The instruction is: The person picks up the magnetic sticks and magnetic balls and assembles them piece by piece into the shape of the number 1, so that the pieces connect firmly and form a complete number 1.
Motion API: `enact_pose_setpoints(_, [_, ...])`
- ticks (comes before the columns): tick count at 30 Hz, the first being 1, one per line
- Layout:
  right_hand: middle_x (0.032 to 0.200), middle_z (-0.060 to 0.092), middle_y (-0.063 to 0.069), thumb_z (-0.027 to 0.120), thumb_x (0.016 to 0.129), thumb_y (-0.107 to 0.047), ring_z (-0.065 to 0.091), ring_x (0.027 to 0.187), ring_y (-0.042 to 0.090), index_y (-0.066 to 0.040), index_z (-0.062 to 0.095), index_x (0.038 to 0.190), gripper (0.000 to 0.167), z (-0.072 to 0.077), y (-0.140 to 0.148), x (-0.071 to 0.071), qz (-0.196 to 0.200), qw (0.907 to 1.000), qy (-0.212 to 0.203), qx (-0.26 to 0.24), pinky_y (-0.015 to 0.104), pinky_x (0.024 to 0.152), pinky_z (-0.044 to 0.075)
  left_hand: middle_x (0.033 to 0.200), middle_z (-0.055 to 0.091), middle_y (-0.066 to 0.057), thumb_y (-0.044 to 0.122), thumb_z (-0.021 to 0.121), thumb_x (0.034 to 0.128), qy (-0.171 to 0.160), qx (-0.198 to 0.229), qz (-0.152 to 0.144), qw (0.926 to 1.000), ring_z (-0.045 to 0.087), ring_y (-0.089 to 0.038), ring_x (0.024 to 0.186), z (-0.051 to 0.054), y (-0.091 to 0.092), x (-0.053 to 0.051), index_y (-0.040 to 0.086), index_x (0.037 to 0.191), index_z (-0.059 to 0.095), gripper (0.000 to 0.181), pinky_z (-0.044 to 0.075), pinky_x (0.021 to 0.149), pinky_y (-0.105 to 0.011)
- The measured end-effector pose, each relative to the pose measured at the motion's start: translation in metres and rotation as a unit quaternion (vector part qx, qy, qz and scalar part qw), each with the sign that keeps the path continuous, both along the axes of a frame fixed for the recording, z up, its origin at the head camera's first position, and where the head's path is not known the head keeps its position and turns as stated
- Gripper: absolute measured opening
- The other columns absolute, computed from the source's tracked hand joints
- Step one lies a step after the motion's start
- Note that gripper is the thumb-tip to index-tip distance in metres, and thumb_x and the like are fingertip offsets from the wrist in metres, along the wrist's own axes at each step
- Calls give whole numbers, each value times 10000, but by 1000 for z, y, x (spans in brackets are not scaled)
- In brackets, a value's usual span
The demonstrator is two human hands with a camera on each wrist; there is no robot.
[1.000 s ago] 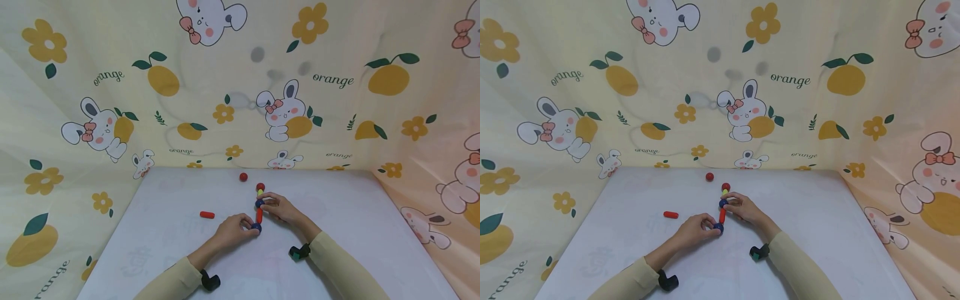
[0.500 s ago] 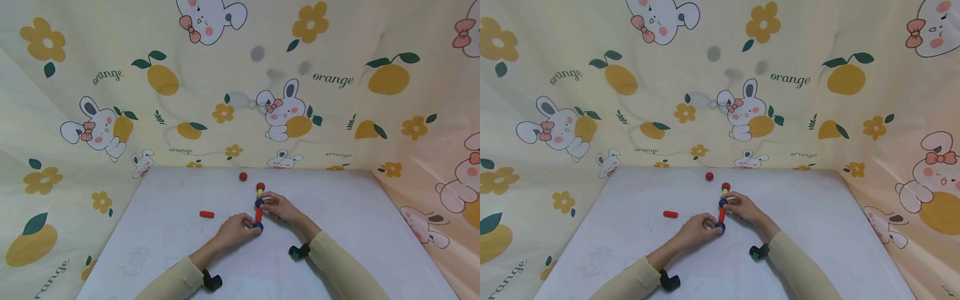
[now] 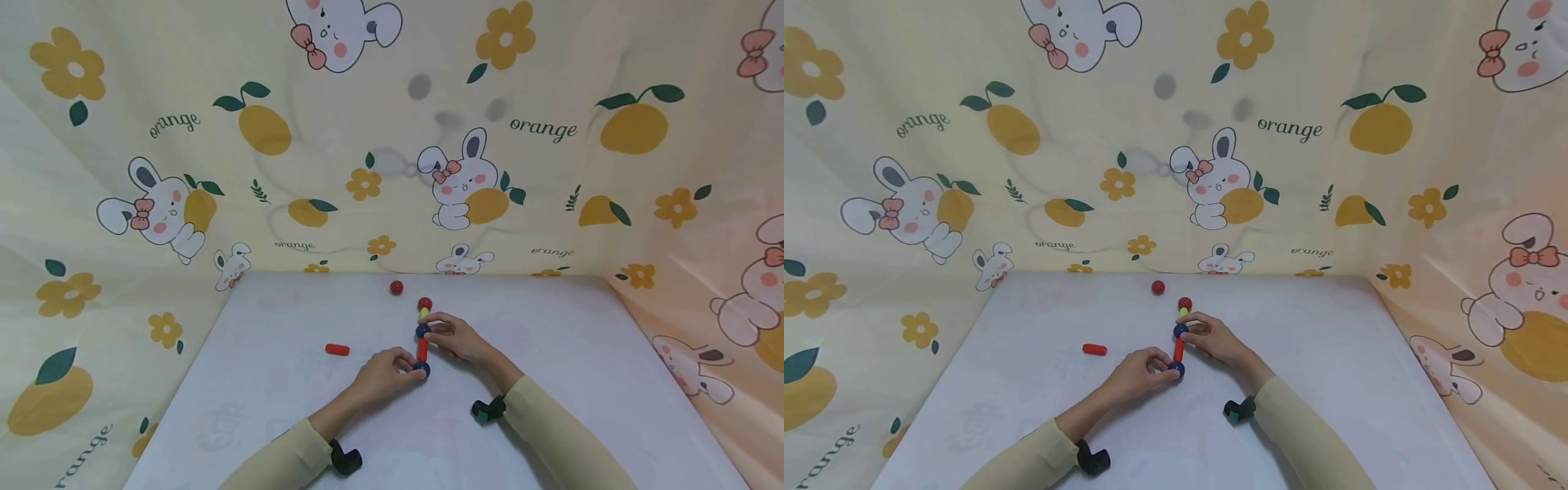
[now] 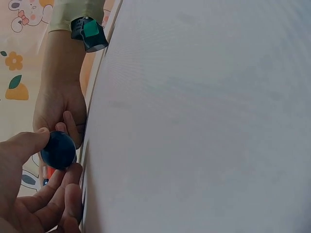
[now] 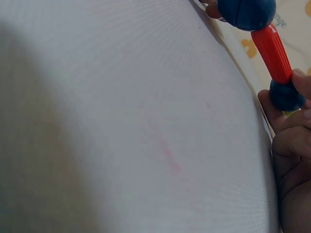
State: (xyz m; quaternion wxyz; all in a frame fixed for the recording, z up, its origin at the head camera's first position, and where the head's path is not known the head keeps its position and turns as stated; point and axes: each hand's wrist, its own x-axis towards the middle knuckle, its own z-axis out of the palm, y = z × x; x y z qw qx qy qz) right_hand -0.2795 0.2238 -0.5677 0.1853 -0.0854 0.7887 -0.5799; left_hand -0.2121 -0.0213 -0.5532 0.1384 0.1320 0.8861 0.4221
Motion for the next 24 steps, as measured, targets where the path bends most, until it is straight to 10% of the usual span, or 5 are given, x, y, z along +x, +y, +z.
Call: enact_pose_setpoints(24, [1256, 727, 128, 731, 1046, -312, 437, 557, 156, -222, 649, 1436, 409, 2, 1, 1, 138, 9997, 126, -133, 235, 514, 378, 956, 717, 100, 487, 840, 922, -27, 22, -150, 9999, 630, -128, 902, 1, -2, 0, 204, 1117, 704, 370, 540, 774, -372])
